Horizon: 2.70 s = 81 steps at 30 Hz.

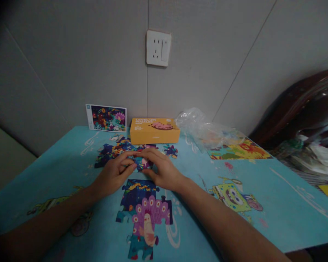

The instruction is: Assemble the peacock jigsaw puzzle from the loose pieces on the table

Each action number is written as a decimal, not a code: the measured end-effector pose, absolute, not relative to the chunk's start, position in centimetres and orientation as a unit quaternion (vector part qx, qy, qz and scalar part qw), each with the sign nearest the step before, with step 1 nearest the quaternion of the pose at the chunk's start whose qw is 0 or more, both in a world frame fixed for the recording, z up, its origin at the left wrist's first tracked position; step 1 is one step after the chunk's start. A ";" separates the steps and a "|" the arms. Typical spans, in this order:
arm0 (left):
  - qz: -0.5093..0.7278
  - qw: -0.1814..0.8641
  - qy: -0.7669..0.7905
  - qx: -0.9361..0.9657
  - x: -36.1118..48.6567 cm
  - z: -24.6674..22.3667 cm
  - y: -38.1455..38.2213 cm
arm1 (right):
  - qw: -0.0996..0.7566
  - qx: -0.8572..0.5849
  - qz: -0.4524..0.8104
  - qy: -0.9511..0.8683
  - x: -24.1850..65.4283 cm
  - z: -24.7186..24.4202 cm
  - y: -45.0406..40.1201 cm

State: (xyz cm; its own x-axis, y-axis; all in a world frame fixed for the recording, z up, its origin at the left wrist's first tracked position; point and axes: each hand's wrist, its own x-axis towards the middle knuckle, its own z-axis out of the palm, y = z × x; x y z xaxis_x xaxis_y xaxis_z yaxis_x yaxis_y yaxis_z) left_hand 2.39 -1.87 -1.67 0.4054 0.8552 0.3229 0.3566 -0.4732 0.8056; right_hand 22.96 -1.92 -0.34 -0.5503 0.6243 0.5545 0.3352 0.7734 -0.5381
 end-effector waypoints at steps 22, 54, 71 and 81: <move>0.392 0.294 0.415 0.767 2.1 -1.8 -1.8 | 0.438 -0.417 0.310 -0.734 22.9 -2.2 -1.3; 0.402 0.010 0.565 0.721 1.4 -0.4 -1.4 | 0.350 -0.678 0.003 -0.646 29.2 -2.9 3.5; 0.255 0.004 0.584 0.770 1.6 -2.5 -0.6 | 0.221 -0.373 0.129 -0.892 23.1 -0.9 -1.0; 0.253 0.017 0.576 0.777 1.7 -2.3 -0.6 | 0.273 -0.346 0.143 -0.886 23.3 -1.3 -0.5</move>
State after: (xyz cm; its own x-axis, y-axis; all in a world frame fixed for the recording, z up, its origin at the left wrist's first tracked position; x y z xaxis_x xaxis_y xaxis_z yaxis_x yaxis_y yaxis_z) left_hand 1.66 -0.62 -2.35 0.2078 0.9043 0.3728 0.8867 -0.3350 0.3185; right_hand 23.29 -0.52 -1.32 -0.6120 0.6911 0.3845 0.5354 0.7199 -0.4416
